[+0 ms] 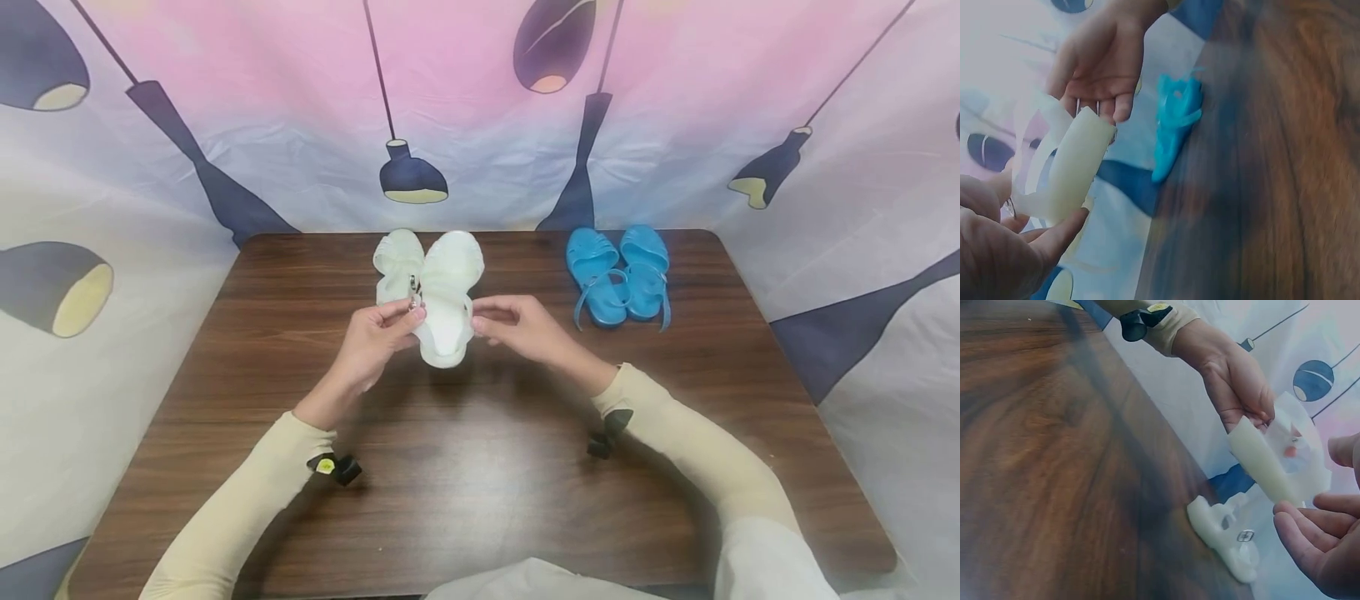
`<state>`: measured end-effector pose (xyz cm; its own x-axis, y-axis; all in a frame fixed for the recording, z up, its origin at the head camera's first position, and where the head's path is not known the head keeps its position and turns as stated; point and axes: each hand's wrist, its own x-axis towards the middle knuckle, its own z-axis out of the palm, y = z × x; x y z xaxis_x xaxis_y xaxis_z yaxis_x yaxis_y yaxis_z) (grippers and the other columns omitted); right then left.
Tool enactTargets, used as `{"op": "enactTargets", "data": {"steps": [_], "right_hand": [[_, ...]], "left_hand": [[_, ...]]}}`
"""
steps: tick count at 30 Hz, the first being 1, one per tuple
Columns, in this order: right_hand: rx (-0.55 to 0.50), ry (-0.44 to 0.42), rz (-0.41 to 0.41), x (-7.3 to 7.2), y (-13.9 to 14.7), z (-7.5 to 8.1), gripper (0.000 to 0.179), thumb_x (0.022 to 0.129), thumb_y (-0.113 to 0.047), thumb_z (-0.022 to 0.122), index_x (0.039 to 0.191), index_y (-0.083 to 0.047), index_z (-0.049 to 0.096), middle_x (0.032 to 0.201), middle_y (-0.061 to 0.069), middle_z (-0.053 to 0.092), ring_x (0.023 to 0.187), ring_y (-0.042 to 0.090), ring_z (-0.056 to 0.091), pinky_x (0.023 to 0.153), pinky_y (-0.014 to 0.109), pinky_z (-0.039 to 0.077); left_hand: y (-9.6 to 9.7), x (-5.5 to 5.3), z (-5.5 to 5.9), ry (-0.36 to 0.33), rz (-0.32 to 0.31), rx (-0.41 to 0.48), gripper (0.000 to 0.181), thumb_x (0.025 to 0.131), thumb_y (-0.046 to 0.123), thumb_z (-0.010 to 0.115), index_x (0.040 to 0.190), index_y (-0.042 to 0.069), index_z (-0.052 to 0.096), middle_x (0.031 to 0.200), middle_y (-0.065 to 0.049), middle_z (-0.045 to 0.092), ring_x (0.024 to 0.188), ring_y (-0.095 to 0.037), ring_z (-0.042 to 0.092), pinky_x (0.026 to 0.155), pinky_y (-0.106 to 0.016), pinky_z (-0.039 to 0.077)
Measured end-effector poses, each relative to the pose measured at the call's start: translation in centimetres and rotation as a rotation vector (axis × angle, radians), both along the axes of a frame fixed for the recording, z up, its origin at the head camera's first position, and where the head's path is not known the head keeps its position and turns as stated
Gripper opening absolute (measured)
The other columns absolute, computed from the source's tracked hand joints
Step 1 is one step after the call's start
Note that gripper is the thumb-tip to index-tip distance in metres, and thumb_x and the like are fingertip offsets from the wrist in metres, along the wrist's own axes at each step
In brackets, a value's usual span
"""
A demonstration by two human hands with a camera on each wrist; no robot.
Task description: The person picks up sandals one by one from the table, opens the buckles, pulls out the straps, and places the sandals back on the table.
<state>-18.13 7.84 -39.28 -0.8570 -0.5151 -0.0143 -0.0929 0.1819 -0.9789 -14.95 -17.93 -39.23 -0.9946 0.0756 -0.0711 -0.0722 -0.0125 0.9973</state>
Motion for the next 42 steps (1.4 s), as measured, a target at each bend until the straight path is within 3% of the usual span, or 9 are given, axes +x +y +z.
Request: {"op": "enactTargets", "data": {"steps": [5,10,16,21,25,31,42], "right_hand": [[0.035,0.071,0.012,-1.0,-0.3,0.2,0.044,0.097,-0.027,0.072,0.136,-0.007,0.064,0.129,0.01,0.07,0.108,0.024,0.072,0.09,0.042,0.06],[0.136,0.172,-0.016,-1.9,0.0,0.1,0.047,0.095,-0.038,0.074,0.135,-0.016,0.066,0.129,0.004,0.07,0.109,0.014,0.07,0.091,0.036,0.058],[0.191,0.231,-0.053,-3.2,1.0,-0.3,0.051,0.094,-0.044,0.074,0.137,-0.018,0.066,0.131,0.002,0.07,0.112,0.015,0.069,0.095,0.039,0.056],[0.235,0.266,-0.127,-4.1,2.7,-0.6,0.054,0.092,-0.048,0.074,0.136,-0.018,0.066,0.133,0.004,0.069,0.111,0.017,0.07,0.092,0.041,0.057],[0.247,0.287,-0.164,-4.6,4.1,-0.7,0.057,0.092,-0.051,0.073,0.136,-0.016,0.066,0.134,0.003,0.068,0.111,0.018,0.07,0.091,0.042,0.058],[0.261,0.307,-0.19,-5.1,5.4,-0.9,0.052,0.093,-0.042,0.075,0.136,-0.013,0.066,0.135,0.008,0.067,0.113,0.021,0.07,0.094,0.044,0.057],[0.286,0.272,-0.22,-5.7,5.8,-1.2,0.056,0.091,-0.049,0.075,0.136,-0.015,0.066,0.136,0.004,0.066,0.115,0.021,0.069,0.094,0.045,0.057]], "left_hand": [[-2.3,-0.7,0.6,0.014,0.054,0.013,0.046,0.1,0.007,0.065,0.138,-0.016,0.051,0.102,0.008,0.071,0.093,-0.004,0.07,0.084,-0.029,0.06],[-5.1,-1.4,1.0,0.053,0.097,0.037,0.049,0.099,0.01,0.068,0.136,-0.017,0.052,0.1,0.007,0.073,0.09,-0.006,0.071,0.081,-0.026,0.06],[-8.4,-2.4,0.8,0.082,0.158,0.079,0.023,0.095,0.011,0.073,0.117,0.004,0.074,0.1,0.004,0.074,0.087,-0.006,0.072,0.078,-0.024,0.06],[-10.7,-3.2,-0.1,0.092,0.189,0.114,0.012,0.095,0.008,0.073,0.104,0.015,0.077,0.099,0.004,0.075,0.086,-0.005,0.072,0.077,-0.023,0.059],[-12.2,-3.8,-0.9,0.097,0.206,0.158,0.015,0.094,0.004,0.072,0.099,0.017,0.077,0.096,0.004,0.076,0.083,-0.005,0.073,0.076,-0.022,0.059],[-14.1,-4.6,-2.4,0.108,0.236,0.15,0.019,0.094,0.001,0.071,0.097,0.018,0.078,0.093,0.005,0.076,0.082,-0.004,0.072,0.073,-0.02,0.059],[-15.5,-6.0,-4.9,0.07,0.225,0.135,0.018,0.096,0.003,0.07,0.095,0.019,0.077,0.094,0.007,0.076,0.083,-0.002,0.072,0.074,-0.02,0.059]]}}
